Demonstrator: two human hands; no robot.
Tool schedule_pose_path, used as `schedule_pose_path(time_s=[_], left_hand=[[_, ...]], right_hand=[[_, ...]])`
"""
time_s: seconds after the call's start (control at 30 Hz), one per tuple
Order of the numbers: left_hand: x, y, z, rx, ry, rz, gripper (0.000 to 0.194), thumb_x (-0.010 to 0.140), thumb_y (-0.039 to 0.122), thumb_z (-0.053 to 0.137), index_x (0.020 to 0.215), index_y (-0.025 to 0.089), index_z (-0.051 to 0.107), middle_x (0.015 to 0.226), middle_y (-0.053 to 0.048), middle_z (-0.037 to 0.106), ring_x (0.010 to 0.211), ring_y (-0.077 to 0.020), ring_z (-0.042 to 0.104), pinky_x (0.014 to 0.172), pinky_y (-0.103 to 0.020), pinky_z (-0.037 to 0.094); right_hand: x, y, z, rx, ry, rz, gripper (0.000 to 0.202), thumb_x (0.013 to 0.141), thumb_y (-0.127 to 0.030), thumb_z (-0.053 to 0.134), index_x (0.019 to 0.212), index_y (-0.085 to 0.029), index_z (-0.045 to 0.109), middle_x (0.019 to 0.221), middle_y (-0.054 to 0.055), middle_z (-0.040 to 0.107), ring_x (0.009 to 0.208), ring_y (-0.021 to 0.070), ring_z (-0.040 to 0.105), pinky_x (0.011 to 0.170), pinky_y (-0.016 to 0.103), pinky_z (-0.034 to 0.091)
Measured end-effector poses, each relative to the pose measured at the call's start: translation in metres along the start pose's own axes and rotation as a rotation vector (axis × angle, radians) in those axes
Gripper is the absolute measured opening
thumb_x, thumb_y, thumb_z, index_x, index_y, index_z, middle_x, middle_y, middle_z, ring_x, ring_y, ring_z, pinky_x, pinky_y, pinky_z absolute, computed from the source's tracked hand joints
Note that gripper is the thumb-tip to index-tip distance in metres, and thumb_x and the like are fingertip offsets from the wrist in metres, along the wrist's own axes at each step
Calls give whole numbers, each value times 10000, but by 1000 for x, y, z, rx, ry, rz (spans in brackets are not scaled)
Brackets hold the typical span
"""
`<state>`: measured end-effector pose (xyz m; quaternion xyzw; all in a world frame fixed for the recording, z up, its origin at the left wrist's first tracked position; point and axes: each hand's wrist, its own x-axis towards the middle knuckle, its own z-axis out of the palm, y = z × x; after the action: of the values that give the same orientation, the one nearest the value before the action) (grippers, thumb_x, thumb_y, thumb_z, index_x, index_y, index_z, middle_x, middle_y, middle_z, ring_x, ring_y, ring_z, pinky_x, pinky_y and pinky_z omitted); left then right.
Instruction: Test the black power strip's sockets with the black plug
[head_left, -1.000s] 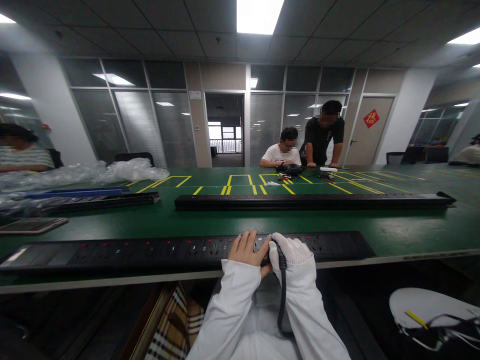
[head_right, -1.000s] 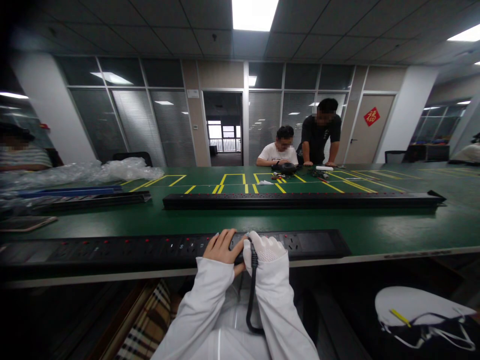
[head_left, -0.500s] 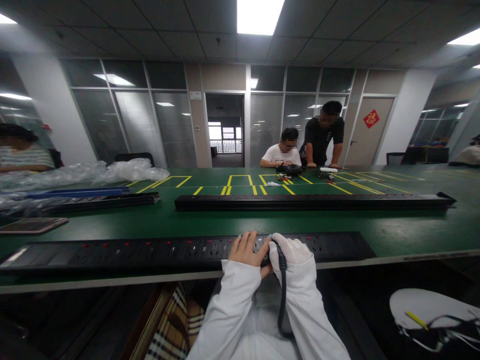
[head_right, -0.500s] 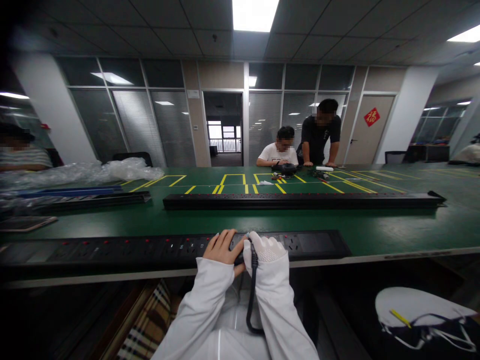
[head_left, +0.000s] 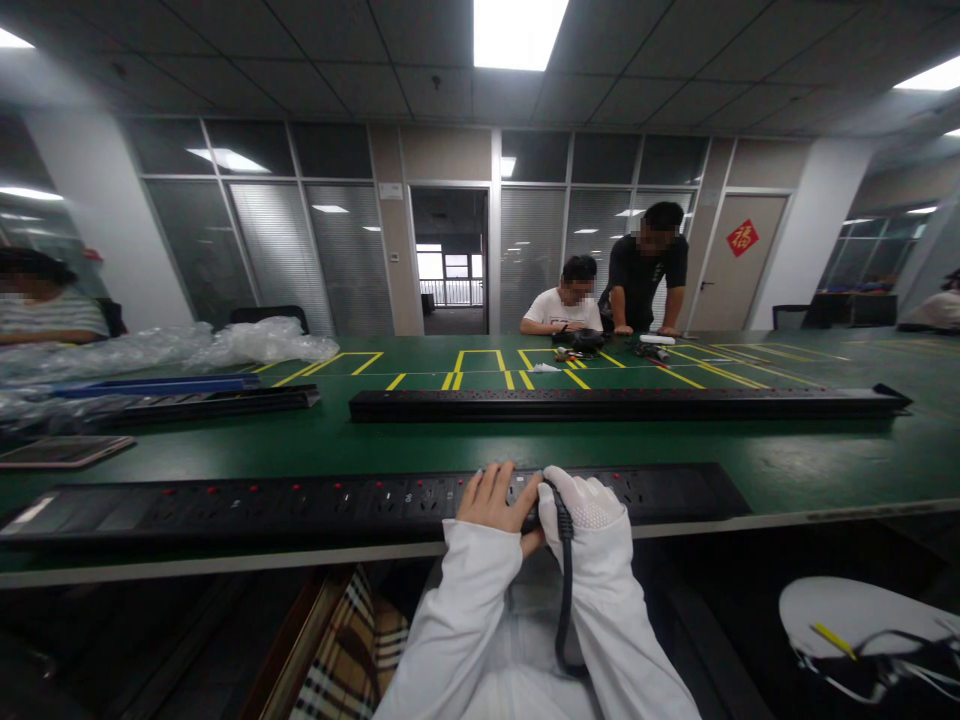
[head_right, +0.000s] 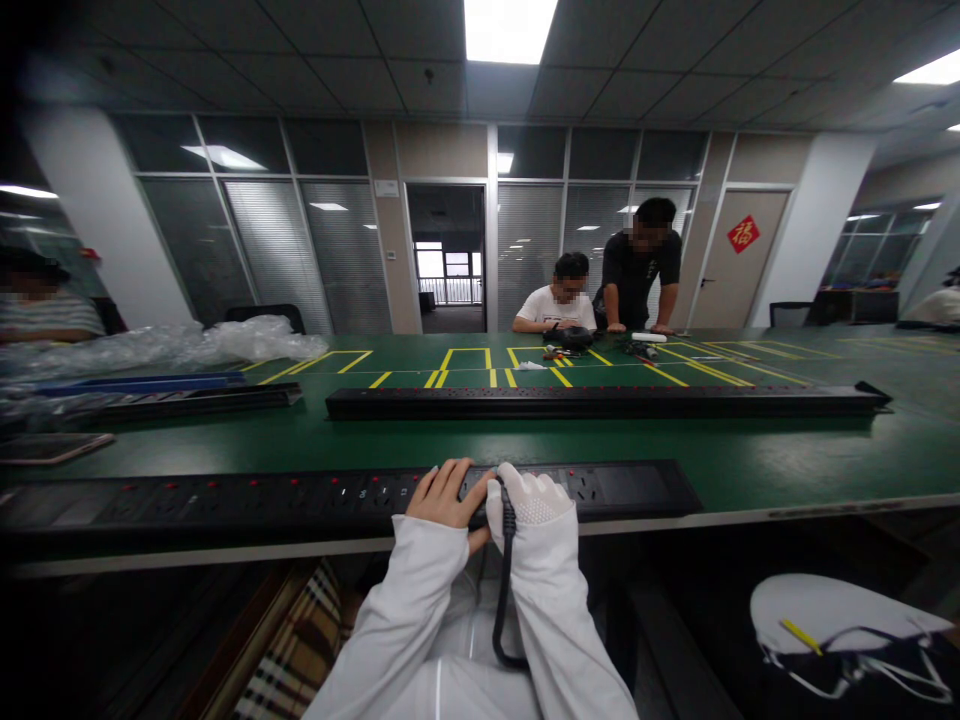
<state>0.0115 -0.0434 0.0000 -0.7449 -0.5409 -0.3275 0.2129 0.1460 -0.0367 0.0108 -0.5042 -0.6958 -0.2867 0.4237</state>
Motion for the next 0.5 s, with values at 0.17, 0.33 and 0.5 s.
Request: schedule_pose_path(time_s=[0.17, 0.33, 0.5], left_hand=[[0, 0, 0, -19, 8, -4, 562, 608, 442, 632, 1155, 355, 533, 1217, -71, 544, 1120, -289, 473, 934, -421, 327], [-1, -1, 2, -12, 9, -4, 537, 625, 456, 609, 1150, 376, 530, 1220, -55, 547, 1118, -275, 476, 933, -407, 329], [-1, -2, 4, -4, 19, 11, 545, 618, 438, 620, 1151, 364, 534, 1217, -52, 547, 1113, -281, 474, 932, -416, 330]], right_hand=[[1, 0, 0, -7, -2, 14, 296, 814, -388, 424, 937, -236, 645, 646, -5, 588, 637, 126, 467, 647, 259, 288], [0, 0, 0, -7, -26, 9, 297, 818, -387, 418, 945, -236, 640, 645, -4, 586, 639, 132, 467, 654, 257, 283], [0, 0, 0, -7, -13, 0, 312, 829, -396, 406, 944, -229, 643, 648, -1, 590, 637, 128, 456, 658, 249, 280]])
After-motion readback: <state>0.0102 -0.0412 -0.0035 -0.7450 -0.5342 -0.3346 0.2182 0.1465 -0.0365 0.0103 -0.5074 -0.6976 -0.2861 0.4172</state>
